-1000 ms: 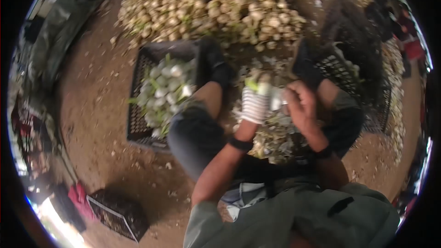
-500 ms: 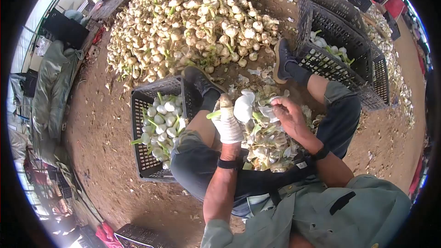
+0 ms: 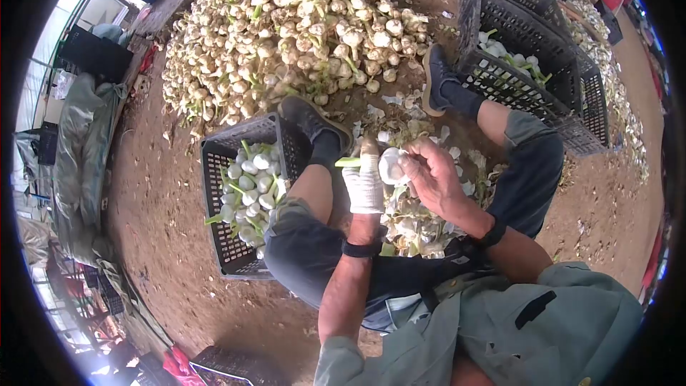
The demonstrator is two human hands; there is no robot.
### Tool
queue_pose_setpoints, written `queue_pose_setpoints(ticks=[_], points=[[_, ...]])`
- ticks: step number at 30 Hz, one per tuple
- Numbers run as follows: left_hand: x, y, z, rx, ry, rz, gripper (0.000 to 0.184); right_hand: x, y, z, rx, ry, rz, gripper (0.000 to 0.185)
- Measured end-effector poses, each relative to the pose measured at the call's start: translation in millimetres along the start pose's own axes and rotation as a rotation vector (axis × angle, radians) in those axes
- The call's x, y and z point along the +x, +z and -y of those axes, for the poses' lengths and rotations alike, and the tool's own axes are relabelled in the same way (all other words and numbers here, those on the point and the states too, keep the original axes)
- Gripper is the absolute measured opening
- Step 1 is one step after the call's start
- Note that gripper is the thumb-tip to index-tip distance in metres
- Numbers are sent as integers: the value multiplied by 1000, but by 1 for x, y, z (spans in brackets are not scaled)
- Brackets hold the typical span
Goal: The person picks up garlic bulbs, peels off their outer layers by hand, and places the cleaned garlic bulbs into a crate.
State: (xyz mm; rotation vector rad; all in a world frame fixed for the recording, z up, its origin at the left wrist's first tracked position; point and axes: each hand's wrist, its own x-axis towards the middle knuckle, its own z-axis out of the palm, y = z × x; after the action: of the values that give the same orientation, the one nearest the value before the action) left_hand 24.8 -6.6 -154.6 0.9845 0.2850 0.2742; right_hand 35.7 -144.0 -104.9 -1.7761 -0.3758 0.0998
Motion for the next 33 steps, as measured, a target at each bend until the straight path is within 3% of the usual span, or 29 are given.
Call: queue_pose_setpoints(ticks=[1,2,4,6,8,10,11,12,13,14,16,18,20,21,23,24,26,28,29,30,32,33], points=[[-2,0,0,20,-169,-31,24,0,1,0,-2,2,4,13],[-4,3,1,16,-169,-34,24,1,3,0,113,16,-49,13],[-3,14,-7,-220,-225,-241,22,3,1,-19,227,25,-97,13],[3,4,-20,-244,-254,-247,25,4,-16,-78,-294,54,-188,13],[16,-36,0,-676,-275,-45,33,-3,-25,-84,-353,106,-42,13],[8,-5,-37,-463,-239,-330,37,-17,-26,-96,-412,162,110,14],[10,-26,-21,-563,-109,-190,41,-21,-27,-109,-435,175,194,15],[5,-18,-50,-650,-244,-333,40,-22,-25,-110,-459,192,278,16],[12,-32,-47,-639,-149,-333,40,-22,-27,-110,-458,298,315,17],[19,-46,-45,-621,-57,-330,39,-21,-23,-111,-450,295,331,17],[21,-36,-66,-614,-24,-538,40,-20,-24,-106,-334,378,209,18],[22,-25,-68,-466,-10,-615,43,-18,-27,-117,-420,295,344,20],[16,-20,-54,-417,-41,-450,32,-21,-22,-137,-485,193,313,24],[19,-24,-41,-381,-57,-454,32,-14,-26,-113,-525,274,438,29],[22,-14,-30,-278,-44,-487,31,-15,-24,-115,-698,209,625,42],[17,1,-34,-159,5,-484,31,-16,-25,-107,-682,5,642,55],[12,9,-30,17,48,-402,31,-18,-19,-100,-260,217,470,65],[9,8,-14,161,32,-195,31,-12,-20,-58,611,734,289,72],[6,18,-12,358,59,-70,30,-5,-25,-54,1004,773,382,76],[1,24,-11,411,-98,85,38,3,-30,-43,1139,774,363,71],[-6,27,33,635,219,215,66,7,-33,-69,1052,734,153,59],[-9,30,32,763,238,267,77,20,-50,-66,1040,724,21,43]])
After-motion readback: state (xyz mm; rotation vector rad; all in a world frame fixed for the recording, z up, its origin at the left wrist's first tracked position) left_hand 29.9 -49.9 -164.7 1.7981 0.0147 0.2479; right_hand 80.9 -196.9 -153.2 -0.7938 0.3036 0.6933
